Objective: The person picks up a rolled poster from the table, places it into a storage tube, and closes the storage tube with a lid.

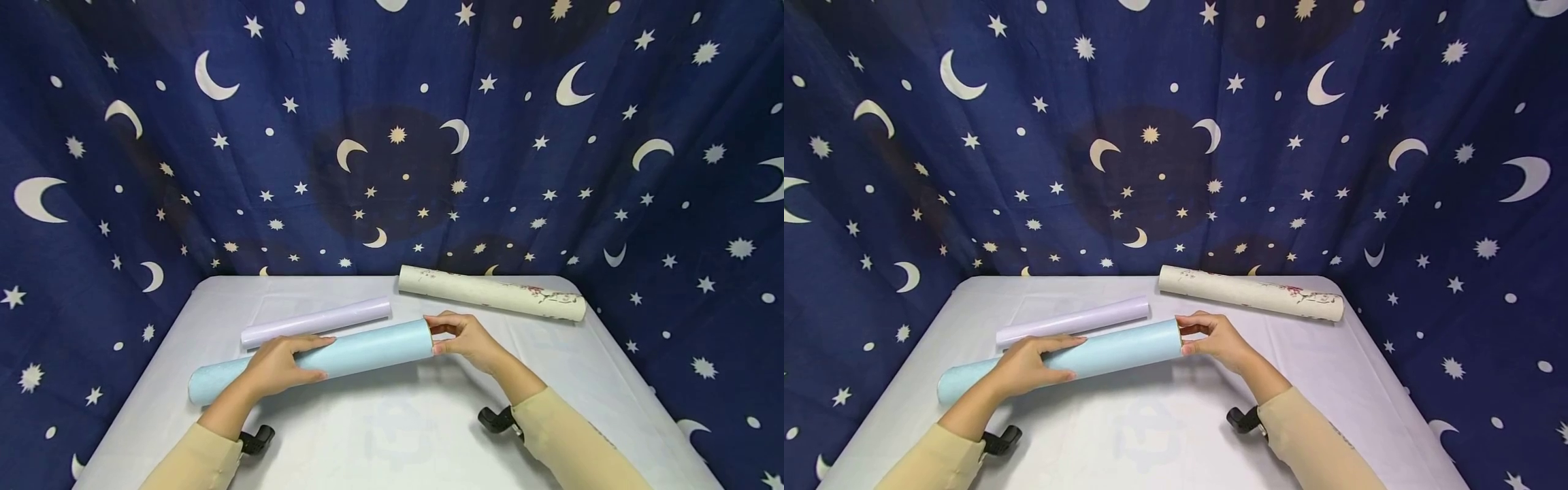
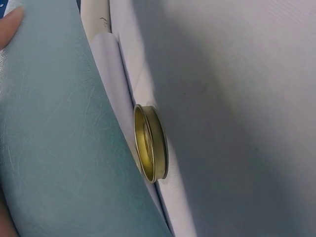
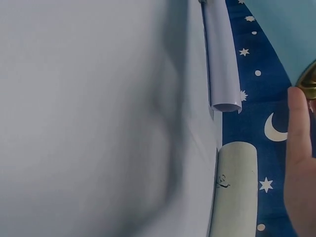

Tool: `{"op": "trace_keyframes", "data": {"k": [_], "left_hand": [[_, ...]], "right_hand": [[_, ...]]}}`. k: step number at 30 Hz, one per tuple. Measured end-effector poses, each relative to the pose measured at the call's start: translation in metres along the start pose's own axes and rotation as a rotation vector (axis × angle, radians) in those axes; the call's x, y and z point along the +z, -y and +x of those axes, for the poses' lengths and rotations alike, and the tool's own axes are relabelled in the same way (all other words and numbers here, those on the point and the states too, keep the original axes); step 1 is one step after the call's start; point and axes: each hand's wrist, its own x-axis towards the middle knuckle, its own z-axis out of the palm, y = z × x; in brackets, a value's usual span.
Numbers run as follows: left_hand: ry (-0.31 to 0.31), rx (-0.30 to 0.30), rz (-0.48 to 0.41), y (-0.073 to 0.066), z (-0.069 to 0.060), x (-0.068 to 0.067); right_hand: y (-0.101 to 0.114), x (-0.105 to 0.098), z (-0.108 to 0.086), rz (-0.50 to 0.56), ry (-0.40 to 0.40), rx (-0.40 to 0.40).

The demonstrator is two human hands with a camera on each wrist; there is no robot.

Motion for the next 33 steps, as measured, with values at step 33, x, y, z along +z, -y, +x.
{"op": "trace_keyframes", "data": {"k": [33], "left_hand": [[-0.012,-0.028,-0.015,0.0008,0.0005,-0.0017]], "right_hand": [[0.0067,-0.0026,0.0021,-0.009,0.061,-0.013]]}}
